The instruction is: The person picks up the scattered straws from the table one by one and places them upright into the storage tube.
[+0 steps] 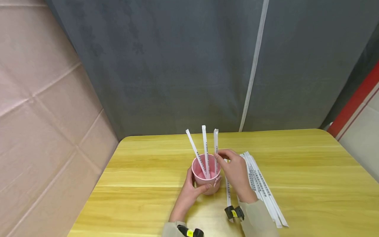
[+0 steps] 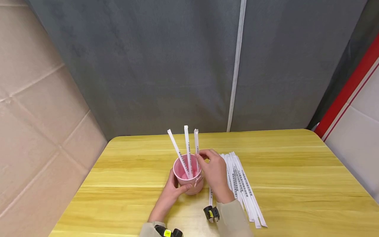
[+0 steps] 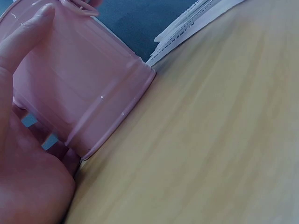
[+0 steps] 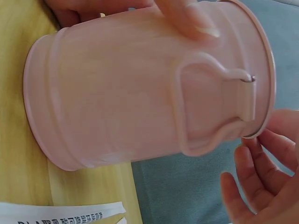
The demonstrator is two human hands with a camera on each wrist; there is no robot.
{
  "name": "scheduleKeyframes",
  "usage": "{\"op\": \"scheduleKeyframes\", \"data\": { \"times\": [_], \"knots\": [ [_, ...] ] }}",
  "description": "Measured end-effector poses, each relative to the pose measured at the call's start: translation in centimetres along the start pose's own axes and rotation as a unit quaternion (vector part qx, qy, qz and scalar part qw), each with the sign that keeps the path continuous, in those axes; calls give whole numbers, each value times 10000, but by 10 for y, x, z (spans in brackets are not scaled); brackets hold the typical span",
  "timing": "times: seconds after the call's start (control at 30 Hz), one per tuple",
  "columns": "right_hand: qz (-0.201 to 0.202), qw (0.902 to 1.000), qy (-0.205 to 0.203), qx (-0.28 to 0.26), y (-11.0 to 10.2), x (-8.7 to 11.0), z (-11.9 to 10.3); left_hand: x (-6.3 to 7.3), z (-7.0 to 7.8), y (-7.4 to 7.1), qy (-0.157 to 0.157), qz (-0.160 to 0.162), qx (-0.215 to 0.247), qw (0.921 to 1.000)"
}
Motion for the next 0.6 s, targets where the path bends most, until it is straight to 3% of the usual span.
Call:
{"op": "scheduleKeyframes", "data": {
  "times": [0.3,0.6],
  "knots": [
    [-240,9996,-11,166,4,2,4,9,27,-2,-164,-92,-57,9998],
    [-421,9988,104,242,3,-1,9,9,27,0,-110,-132,27,9998]
  ]
}}
Point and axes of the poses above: each hand's wrist, its own x-axis away from the middle knuckle, its own y-axis out of the palm, z = x × y, the point moved 2 cm from there along -x, towards the middle knuckle, and after that the axes turned 14 degrees about z, right-handed, at the moved point
